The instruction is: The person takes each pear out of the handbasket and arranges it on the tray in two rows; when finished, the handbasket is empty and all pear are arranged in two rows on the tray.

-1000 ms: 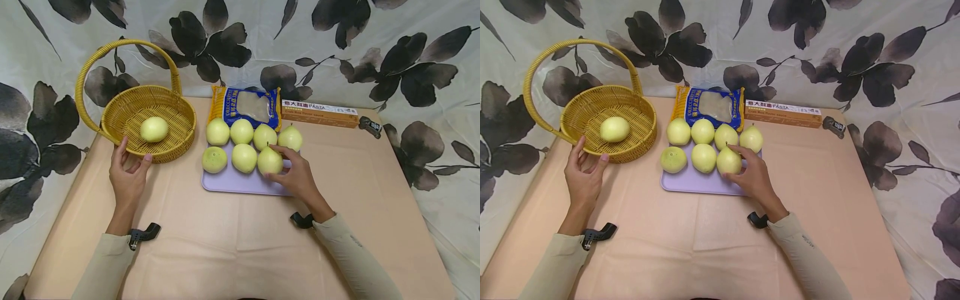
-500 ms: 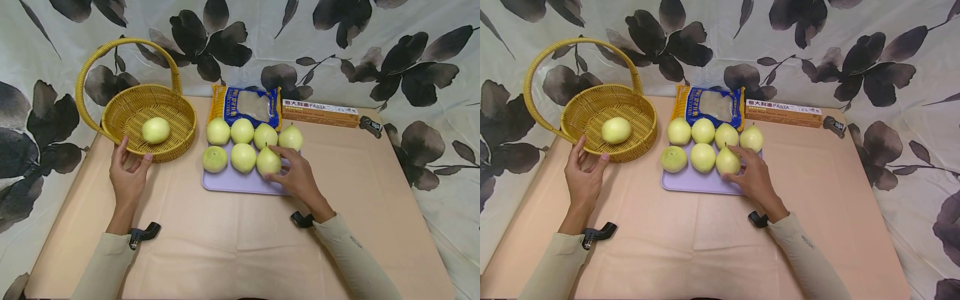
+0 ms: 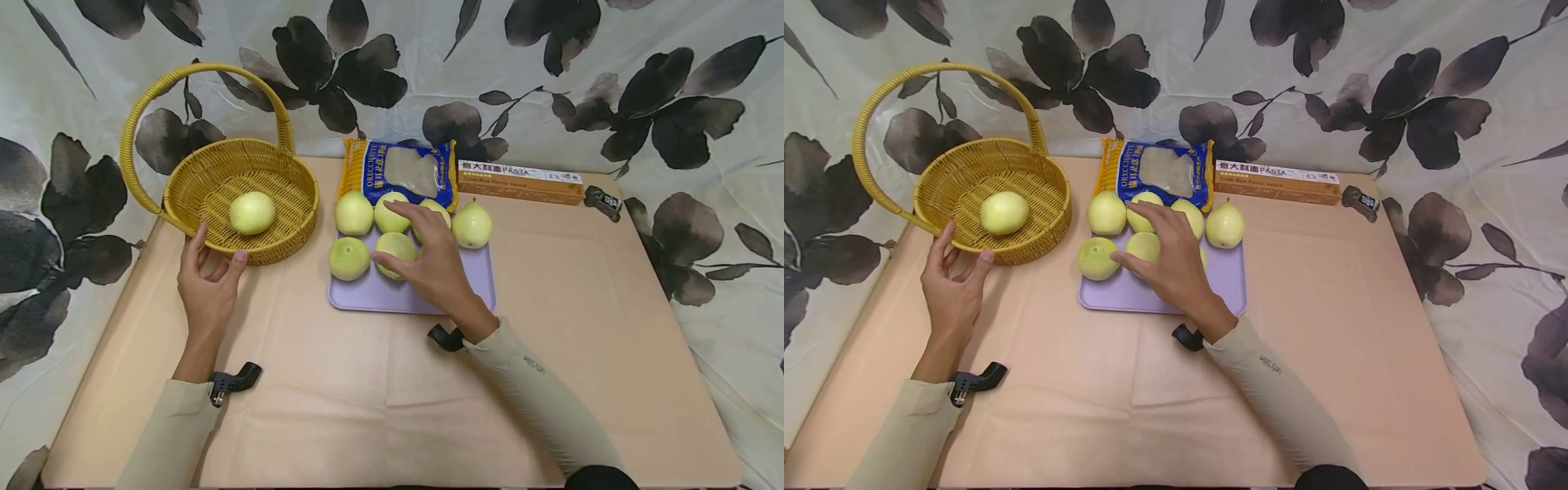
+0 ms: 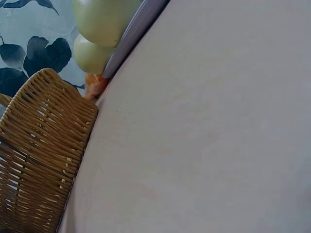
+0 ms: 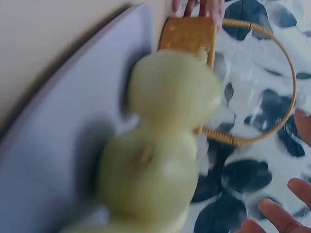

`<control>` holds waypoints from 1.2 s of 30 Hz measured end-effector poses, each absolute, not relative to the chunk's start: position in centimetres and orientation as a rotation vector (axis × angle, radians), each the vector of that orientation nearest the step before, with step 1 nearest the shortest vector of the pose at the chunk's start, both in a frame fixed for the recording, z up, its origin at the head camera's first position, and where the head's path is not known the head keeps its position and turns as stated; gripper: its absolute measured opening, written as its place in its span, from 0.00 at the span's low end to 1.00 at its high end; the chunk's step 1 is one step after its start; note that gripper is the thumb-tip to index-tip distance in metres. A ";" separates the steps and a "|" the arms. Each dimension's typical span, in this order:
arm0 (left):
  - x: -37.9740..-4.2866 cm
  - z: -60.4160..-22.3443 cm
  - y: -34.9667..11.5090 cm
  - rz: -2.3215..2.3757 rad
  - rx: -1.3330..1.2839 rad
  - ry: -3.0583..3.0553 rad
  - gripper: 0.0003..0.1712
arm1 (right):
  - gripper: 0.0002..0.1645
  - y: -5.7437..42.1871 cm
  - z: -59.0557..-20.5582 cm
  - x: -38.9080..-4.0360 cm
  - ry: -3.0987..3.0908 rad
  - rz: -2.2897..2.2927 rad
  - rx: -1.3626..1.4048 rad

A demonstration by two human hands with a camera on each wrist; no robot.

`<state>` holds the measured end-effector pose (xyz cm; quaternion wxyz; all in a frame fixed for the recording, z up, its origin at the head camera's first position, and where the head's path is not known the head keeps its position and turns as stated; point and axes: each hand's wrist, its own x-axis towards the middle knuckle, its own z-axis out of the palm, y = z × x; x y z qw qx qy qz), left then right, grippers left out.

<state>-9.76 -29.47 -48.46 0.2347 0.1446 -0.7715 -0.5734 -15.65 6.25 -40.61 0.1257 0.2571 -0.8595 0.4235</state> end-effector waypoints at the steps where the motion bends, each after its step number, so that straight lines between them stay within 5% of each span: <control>1: -9.7 -48.4 -29.5 -1.571 0.401 -2.120 0.44 | 0.46 5.3 -40.4 -15.8 -2.502 1.249 0.772; 24: -9.3 -47.3 -29.1 -1.530 0.414 -2.159 0.44 | 0.45 -14.5 -41.3 -21.3 -2.821 1.197 0.898; 36: -9.3 -47.3 -29.0 -1.552 0.419 -2.150 0.44 | 0.46 -19.1 -41.7 -23.7 -3.110 0.794 0.786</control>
